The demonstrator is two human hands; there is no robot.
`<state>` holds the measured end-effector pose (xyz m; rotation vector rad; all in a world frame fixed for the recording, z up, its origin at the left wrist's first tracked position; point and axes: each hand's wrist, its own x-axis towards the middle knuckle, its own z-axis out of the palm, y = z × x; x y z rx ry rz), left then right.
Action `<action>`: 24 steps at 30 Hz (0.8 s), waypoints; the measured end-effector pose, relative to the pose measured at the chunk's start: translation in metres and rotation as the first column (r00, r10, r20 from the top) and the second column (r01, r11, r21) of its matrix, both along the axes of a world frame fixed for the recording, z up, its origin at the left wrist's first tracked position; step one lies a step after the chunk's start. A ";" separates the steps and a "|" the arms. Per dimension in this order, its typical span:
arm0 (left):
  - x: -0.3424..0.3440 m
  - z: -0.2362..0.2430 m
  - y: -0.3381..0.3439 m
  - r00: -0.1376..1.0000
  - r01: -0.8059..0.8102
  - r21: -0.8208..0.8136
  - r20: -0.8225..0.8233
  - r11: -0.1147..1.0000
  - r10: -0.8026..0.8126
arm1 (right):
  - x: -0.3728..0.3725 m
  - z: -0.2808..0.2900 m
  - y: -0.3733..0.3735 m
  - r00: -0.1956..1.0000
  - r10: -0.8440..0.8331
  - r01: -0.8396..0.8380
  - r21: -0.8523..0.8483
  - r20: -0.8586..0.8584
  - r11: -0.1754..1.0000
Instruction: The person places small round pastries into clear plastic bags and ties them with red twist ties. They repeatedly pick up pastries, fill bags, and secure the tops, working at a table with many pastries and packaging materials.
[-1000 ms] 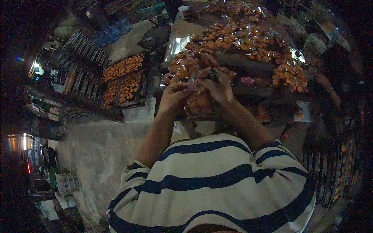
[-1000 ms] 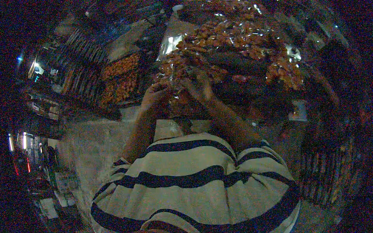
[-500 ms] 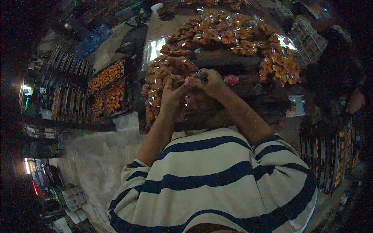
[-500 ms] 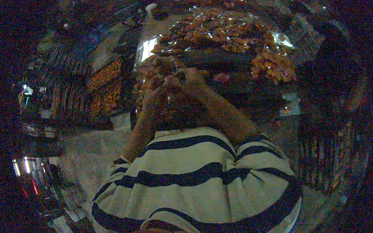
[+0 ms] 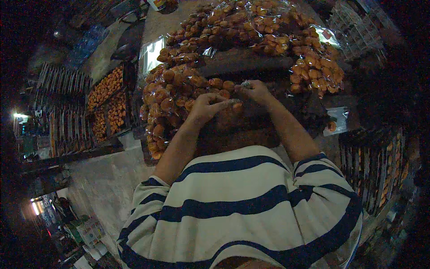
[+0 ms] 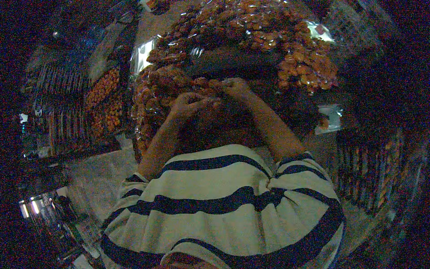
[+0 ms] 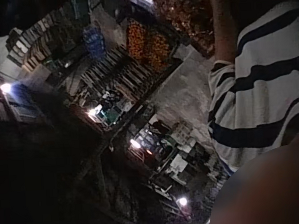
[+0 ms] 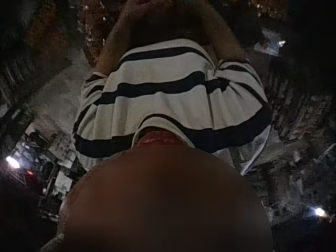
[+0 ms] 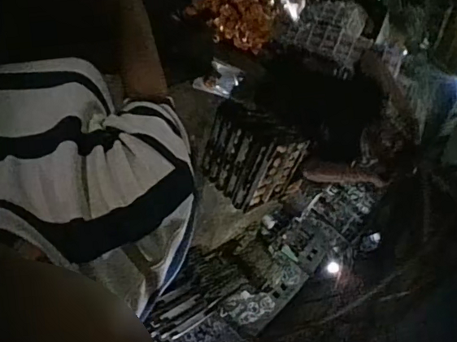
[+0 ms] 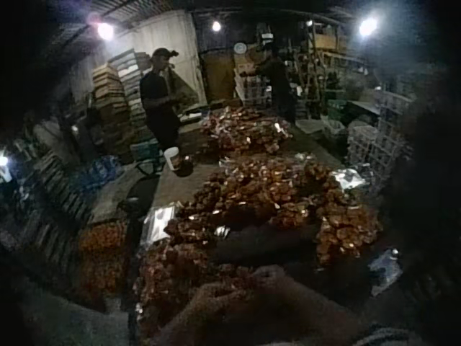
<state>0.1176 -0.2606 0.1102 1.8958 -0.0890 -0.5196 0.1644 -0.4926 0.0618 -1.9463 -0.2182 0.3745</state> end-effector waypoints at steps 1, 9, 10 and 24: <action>0.000 -0.004 0.002 0.999 -0.016 0.036 -0.032 0.999 0.017 | 0.008 -0.017 -0.010 0.993 -0.053 0.090 -0.374 0.109 0.923; -0.031 -0.008 0.027 0.955 -0.288 -0.300 -0.154 0.909 0.252 | 0.005 -0.050 -0.021 0.858 0.102 0.313 -0.671 0.503 0.672; -0.034 -0.004 0.030 0.966 -0.258 -0.289 -0.073 0.922 0.248 | 0.005 -0.035 -0.011 0.891 0.007 0.243 -0.490 0.454 0.837; -0.137 0.065 0.060 0.872 -0.367 -0.063 0.325 0.928 0.366 | -0.109 0.106 0.121 0.959 -0.160 -0.042 0.679 0.232 0.733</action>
